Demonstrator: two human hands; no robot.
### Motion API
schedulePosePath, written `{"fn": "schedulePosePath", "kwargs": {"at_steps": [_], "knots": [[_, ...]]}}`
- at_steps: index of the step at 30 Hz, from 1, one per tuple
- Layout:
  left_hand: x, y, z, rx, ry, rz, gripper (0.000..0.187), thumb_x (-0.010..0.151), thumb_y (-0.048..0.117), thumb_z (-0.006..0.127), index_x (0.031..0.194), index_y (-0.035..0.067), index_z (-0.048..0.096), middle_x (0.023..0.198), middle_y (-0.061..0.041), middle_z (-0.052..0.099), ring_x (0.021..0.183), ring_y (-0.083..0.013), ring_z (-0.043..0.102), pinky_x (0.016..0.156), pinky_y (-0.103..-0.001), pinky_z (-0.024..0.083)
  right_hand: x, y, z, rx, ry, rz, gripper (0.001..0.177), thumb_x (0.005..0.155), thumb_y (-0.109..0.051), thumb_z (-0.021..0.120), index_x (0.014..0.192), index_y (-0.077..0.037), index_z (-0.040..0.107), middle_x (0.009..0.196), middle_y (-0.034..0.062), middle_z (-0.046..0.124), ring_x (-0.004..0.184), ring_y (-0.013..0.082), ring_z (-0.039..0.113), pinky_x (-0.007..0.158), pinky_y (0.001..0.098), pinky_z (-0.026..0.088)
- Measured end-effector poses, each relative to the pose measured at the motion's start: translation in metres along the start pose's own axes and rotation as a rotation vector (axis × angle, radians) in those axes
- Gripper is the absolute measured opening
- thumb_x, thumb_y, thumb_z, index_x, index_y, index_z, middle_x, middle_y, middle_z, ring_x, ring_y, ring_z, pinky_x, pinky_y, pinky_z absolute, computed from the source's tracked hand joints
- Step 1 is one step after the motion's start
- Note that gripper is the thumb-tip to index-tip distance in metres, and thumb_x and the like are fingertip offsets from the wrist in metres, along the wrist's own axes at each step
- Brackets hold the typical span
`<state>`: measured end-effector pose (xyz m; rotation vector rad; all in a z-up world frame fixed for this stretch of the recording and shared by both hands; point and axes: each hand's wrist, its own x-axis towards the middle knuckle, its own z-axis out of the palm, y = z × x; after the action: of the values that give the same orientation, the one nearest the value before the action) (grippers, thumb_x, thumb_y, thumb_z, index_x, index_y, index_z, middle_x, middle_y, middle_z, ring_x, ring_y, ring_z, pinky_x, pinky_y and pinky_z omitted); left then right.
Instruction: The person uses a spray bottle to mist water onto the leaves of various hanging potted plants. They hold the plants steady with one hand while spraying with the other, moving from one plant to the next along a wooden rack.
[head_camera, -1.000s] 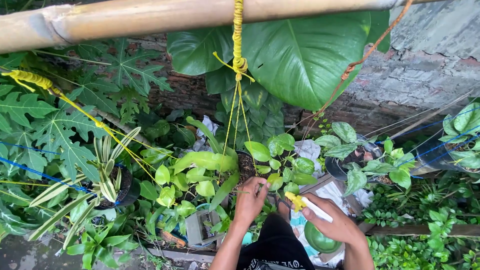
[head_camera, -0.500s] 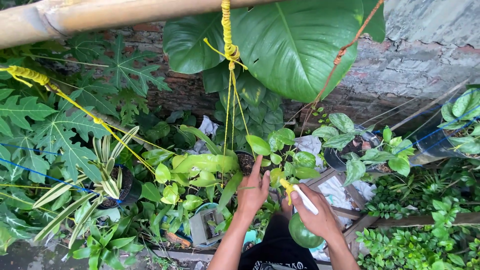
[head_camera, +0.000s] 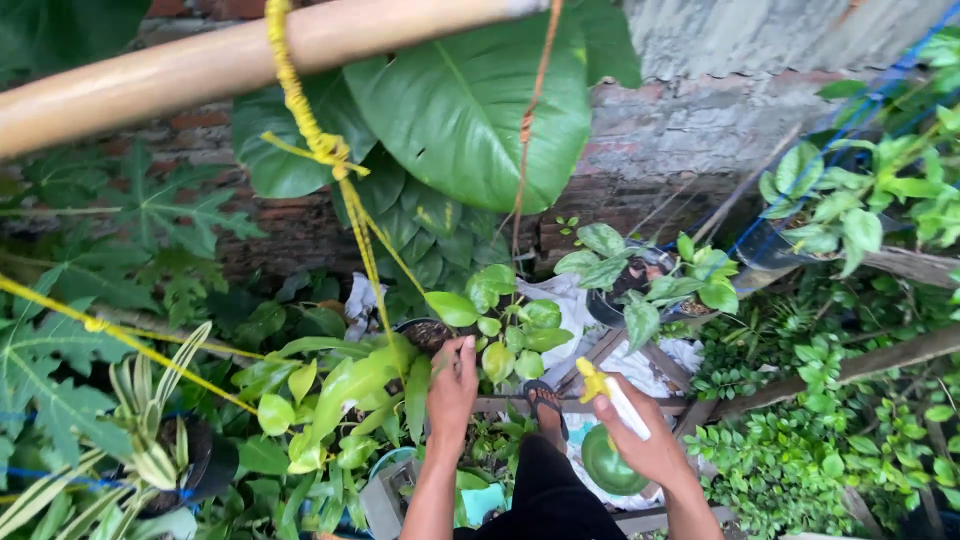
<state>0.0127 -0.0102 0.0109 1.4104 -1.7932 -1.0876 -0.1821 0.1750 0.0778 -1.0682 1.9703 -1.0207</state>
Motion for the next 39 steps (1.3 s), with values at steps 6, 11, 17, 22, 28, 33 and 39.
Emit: {"fn": "schedulePosePath", "kwargs": {"at_steps": [6,11,17,22,28,33,39], "knots": [[-0.021,-0.001,0.010,-0.033,0.123,0.384,0.040,0.103,0.035,0.051,0.115,0.005,0.074,0.055,0.004,0.051,0.049,-0.0114,0.046,0.049,-0.031,0.037,-0.015,0.061,-0.019,0.144,0.302,0.155,0.038,0.097,-0.047,0.055,0.108,-0.013,0.068,0.061,0.0017,0.054,0.050,0.0141,0.049,0.046,0.0298,0.037],[-0.018,0.047,0.006,-0.098,0.265,0.581,0.041,0.101,0.035,0.060,0.132,0.008,0.057,0.107,-0.007,0.044,0.064,-0.0086,0.048,0.056,-0.026,0.045,-0.042,0.067,-0.032,0.139,0.422,0.142,0.045,0.096,-0.049,0.054,0.117,-0.012,0.070,0.086,0.0031,0.068,0.075,0.0148,0.059,0.067,0.0288,0.042],[-0.001,0.112,-0.007,-0.102,0.281,0.684,0.068,0.100,0.034,0.070,0.155,0.007,0.041,0.149,-0.017,0.051,0.056,-0.0079,0.043,0.057,-0.025,0.042,-0.077,0.088,-0.026,0.072,0.407,0.244,0.034,0.097,-0.045,0.057,0.102,-0.014,0.069,0.068,0.0016,0.060,0.062,0.0148,0.053,0.058,0.0305,0.036],[0.023,0.136,-0.019,-0.105,0.293,0.731,0.057,0.104,0.026,0.067,0.151,0.004,0.044,0.139,-0.013,0.062,0.053,-0.0048,0.042,0.047,-0.020,0.037,-0.075,0.098,-0.031,0.033,0.390,0.231,0.035,0.096,-0.048,0.056,0.097,-0.015,0.067,0.063,0.0010,0.059,0.055,0.0146,0.053,0.052,0.0312,0.036],[0.023,0.152,-0.019,-0.151,0.253,0.716,0.025,0.103,0.013,0.065,0.123,-0.002,0.066,0.116,-0.011,0.072,0.055,-0.0090,0.046,0.051,-0.025,0.039,-0.070,0.109,-0.045,0.064,0.451,0.214,0.035,0.097,-0.046,0.055,0.097,-0.013,0.067,0.064,0.0016,0.060,0.054,0.0132,0.052,0.051,0.0298,0.036],[0.034,0.145,-0.009,-0.090,0.310,0.714,0.027,0.105,0.013,0.064,0.127,-0.001,0.066,0.112,-0.013,0.073,0.058,-0.0084,0.050,0.048,-0.022,0.041,-0.069,0.145,-0.063,0.095,0.469,0.162,0.037,0.096,-0.046,0.056,0.101,-0.013,0.070,0.069,0.0023,0.068,0.052,0.0134,0.058,0.046,0.0276,0.042],[0.041,0.156,-0.004,0.057,0.416,0.700,0.014,0.109,0.005,0.062,0.111,-0.002,0.074,0.104,-0.012,0.075,0.086,-0.0208,0.068,0.070,-0.033,0.050,-0.061,0.176,-0.082,0.137,0.383,0.126,0.038,0.096,-0.048,0.054,0.096,-0.013,0.069,0.056,-0.0023,0.056,0.043,0.0108,0.050,0.037,0.0276,0.039]]}}
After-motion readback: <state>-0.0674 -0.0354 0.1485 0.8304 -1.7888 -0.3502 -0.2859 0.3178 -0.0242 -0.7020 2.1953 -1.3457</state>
